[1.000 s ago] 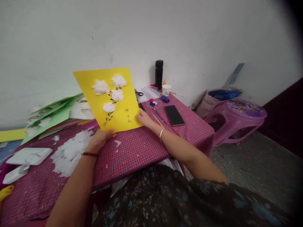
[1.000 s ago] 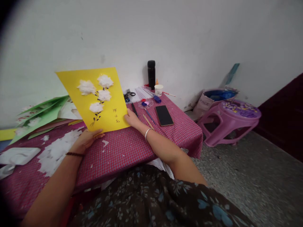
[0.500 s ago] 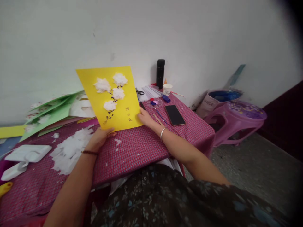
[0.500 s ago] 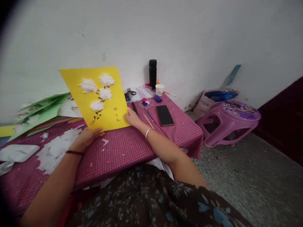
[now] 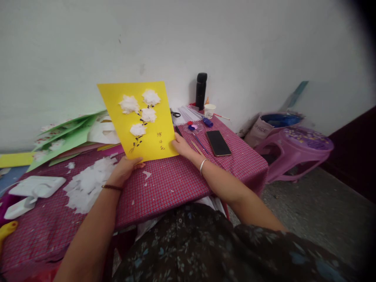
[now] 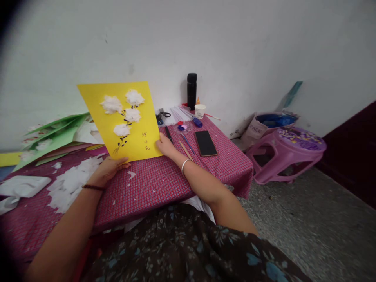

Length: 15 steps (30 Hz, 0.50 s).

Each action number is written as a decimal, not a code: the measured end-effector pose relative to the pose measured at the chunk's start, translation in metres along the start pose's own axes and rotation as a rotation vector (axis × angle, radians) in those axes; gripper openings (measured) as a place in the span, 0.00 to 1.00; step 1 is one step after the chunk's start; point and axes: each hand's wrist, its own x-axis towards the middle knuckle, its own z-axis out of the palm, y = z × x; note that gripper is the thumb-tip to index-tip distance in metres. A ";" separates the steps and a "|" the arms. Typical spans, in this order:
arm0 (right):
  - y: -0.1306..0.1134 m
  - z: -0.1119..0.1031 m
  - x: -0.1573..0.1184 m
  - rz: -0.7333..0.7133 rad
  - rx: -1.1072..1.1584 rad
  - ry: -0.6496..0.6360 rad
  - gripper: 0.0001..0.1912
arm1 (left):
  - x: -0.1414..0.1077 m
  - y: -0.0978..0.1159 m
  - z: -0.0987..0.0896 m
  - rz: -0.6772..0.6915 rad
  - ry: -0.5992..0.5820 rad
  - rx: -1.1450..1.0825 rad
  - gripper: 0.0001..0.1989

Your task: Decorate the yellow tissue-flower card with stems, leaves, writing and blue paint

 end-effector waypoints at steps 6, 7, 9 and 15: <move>-0.001 -0.001 0.000 -0.007 -0.010 0.000 0.17 | 0.000 0.000 0.000 0.002 0.002 -0.002 0.09; -0.001 -0.001 0.000 -0.008 -0.012 0.000 0.17 | -0.001 0.001 0.000 0.005 0.002 -0.006 0.09; 0.000 -0.001 0.000 -0.009 -0.017 0.002 0.16 | -0.001 0.001 0.001 0.013 0.005 -0.017 0.09; 0.003 -0.001 0.000 -0.023 -0.022 0.007 0.18 | -0.004 0.003 0.004 0.038 0.021 -0.052 0.13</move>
